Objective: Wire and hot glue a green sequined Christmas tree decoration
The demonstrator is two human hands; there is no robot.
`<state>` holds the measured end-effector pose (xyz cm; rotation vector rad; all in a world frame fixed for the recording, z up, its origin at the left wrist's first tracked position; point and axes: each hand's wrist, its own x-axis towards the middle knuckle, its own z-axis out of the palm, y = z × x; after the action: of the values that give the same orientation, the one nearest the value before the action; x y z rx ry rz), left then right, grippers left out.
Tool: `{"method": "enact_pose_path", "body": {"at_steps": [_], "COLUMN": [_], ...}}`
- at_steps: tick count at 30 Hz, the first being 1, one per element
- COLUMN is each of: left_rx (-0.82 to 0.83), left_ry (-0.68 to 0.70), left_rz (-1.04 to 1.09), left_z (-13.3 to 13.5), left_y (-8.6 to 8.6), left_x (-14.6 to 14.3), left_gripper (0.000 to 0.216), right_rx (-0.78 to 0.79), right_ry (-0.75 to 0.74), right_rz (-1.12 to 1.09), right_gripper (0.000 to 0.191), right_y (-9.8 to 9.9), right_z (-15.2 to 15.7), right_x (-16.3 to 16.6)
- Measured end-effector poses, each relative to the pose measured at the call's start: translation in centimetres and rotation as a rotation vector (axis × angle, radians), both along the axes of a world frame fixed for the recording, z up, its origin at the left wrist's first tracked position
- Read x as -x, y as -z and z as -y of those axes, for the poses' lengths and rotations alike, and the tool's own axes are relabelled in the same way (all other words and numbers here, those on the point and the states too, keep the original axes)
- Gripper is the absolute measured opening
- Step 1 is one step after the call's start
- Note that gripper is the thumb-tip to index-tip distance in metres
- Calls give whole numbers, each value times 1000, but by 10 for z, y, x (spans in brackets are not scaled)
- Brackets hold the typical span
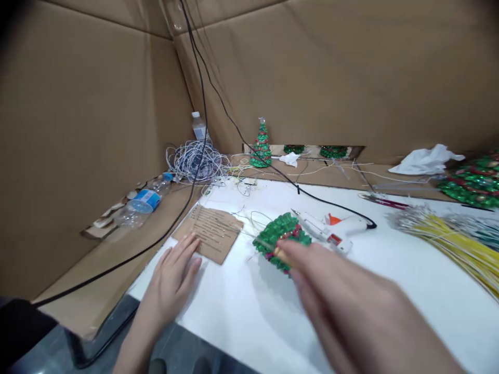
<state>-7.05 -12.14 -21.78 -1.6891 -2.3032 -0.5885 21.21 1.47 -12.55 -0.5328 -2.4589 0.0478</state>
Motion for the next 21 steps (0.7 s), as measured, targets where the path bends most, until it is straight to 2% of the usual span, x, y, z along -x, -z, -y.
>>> {"method": "enact_pose_path", "body": {"at_steps": [3, 5, 7, 11, 14, 17, 21], "left_rx": [41, 42, 37, 35, 56, 75, 59], "left_ry": [11, 30, 48, 73, 64, 43, 29], "left_rz": [47, 76, 99, 122, 120, 100, 74], "left_z": [5, 8, 11, 13, 13, 12, 10], "left_y": [-2, -4, -6, -6, -6, -5, -4], "left_x": [2, 4, 6, 8, 8, 7, 5], "left_gripper": [40, 40, 40, 42, 43, 44, 43], "right_rx": [-30, -28, 10, 93, 69, -12, -119], "right_ry": [-4, 26, 72, 64, 16, -25, -74], "right_rz": [167, 221, 369, 608, 692, 681, 544], "right_gripper": [46, 50, 54, 62, 66, 66, 66], "right_y": [34, 51, 60, 63, 65, 70, 73], "right_z": [41, 55, 61, 59, 57, 56, 53], "right_x": [31, 54, 76, 104, 107, 101, 93]}}
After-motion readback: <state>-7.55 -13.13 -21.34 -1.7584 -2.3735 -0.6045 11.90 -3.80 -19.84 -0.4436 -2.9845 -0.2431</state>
